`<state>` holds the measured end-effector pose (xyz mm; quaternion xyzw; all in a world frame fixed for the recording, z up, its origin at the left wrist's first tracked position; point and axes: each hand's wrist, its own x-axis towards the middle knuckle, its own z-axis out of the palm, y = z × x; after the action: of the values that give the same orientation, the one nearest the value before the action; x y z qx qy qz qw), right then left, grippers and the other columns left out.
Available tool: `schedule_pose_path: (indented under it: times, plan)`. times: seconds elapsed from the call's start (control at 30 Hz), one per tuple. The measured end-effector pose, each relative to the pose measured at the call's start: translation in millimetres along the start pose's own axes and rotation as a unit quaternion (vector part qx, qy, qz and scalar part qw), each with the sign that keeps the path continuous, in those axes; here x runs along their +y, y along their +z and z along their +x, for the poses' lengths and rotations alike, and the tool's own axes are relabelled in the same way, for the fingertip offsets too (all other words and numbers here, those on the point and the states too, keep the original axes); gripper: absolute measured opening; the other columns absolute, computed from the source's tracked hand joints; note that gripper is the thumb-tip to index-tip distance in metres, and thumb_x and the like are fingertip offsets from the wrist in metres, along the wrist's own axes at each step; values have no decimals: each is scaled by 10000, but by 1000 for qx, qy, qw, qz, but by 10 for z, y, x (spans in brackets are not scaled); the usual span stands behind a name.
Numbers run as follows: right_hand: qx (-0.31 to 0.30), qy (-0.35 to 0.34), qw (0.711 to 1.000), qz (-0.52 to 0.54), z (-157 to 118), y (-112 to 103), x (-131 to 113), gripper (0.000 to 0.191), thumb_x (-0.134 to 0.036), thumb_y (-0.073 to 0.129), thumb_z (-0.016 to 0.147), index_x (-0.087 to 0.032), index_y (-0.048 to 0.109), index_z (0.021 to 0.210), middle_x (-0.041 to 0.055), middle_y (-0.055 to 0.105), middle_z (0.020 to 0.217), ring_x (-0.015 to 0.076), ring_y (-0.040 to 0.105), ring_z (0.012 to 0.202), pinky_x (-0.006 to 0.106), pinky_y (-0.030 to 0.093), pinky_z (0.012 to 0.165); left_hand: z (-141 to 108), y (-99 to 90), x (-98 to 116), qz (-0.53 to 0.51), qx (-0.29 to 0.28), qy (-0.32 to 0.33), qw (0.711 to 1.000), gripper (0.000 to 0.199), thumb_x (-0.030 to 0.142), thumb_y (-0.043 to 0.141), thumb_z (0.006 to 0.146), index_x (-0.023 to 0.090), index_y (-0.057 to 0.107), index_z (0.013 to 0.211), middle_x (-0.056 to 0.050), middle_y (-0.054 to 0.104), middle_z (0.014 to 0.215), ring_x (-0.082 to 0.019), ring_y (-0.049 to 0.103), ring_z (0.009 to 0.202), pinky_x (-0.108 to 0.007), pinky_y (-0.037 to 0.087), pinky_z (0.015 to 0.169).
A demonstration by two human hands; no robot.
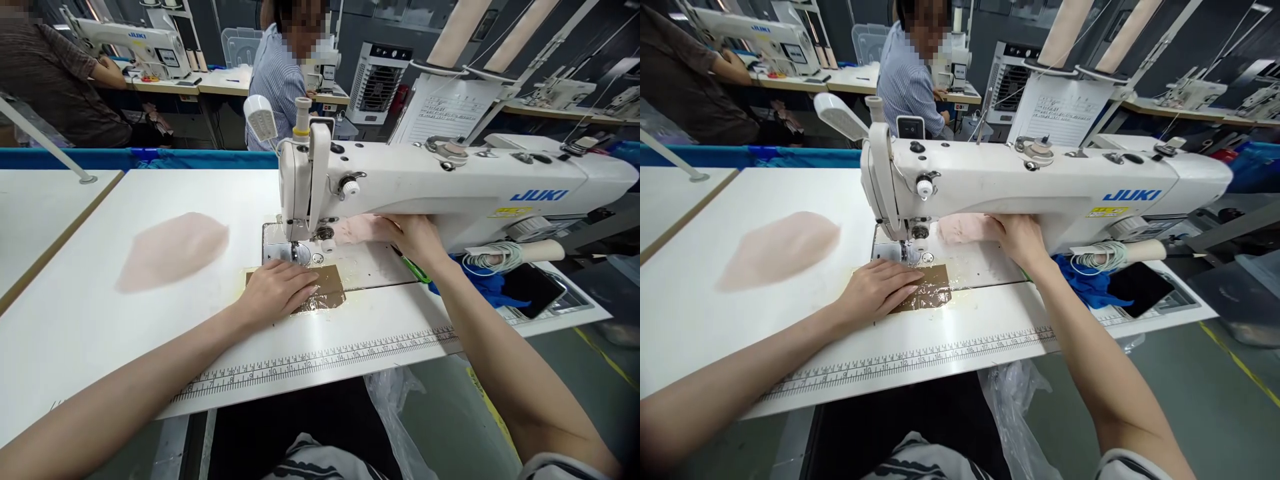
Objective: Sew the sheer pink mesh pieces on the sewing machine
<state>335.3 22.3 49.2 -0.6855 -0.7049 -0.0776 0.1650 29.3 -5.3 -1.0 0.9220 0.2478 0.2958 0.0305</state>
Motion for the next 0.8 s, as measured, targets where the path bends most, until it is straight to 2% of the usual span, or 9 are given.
schedule_pose_path:
  times: [0.2,0.27,0.37,0.43,0.53,0.6,0.63,0.7,0.8]
  plan:
    - [79,34,995,56,-117,75,-111,308,-266,479,893,-185,754,1006,137,750,964,335,664,909,364,442,668,-12,7,8,-1,-8,-16,1000,295,325,437,1013,198,671,1141,-38,751,1088,-204,706,992,-365,535,833]
    - [63,-10,994,90,-252,81,-283,277,-280,493,907,-207,757,938,105,755,978,304,668,941,359,470,712,-13,11,9,-11,-5,-19,1000,294,374,475,996,205,665,1144,-46,751,1084,-208,706,993,-369,531,848]
    - [-6,-85,981,174,-497,56,-651,313,-444,564,910,-231,710,735,26,729,740,184,642,652,289,472,606,-16,19,8,-32,-4,-24,999,378,530,583,903,209,669,1082,-64,753,1045,-235,704,969,-386,526,846]
    - [-109,-70,932,338,-620,45,-914,428,-550,629,851,-218,595,584,-6,616,557,144,537,514,269,402,508,-22,23,16,-53,-1,-38,998,426,599,638,831,207,672,995,-70,753,977,-251,699,931,-394,517,826]
    - [-155,-4,857,491,-663,77,-1228,510,-582,696,781,-212,481,505,-32,511,487,116,462,497,262,375,512,-33,-2,52,-144,-6,-90,985,410,603,672,798,201,671,882,-58,736,849,-229,682,816,-371,504,776]
    - [-171,34,810,560,-608,123,-1344,553,-570,759,718,-210,420,469,-56,433,456,92,396,473,250,346,492,-30,-58,72,-274,-42,-154,948,377,573,646,835,197,677,831,-40,717,782,-187,659,723,-326,501,703]
    - [-182,45,792,582,-566,146,-1371,574,-562,782,691,-209,397,455,-67,396,443,81,365,459,243,335,480,-23,-97,70,-351,-67,-188,915,372,559,631,853,192,677,808,-33,706,758,-167,644,687,-303,497,665]
    - [-225,50,763,603,-478,178,-1371,568,-567,781,690,-207,415,447,-71,391,431,73,365,439,236,354,473,-7,-194,28,-493,-120,-237,828,369,531,631,864,179,668,761,-26,688,749,-139,626,666,-271,495,637]
    - [-355,24,702,617,-375,184,-1288,542,-658,684,744,-201,535,493,-27,517,449,120,526,479,280,482,544,2,-336,-137,-631,-206,-258,702,305,470,697,836,180,669,748,-11,684,778,-118,635,704,-262,524,702]
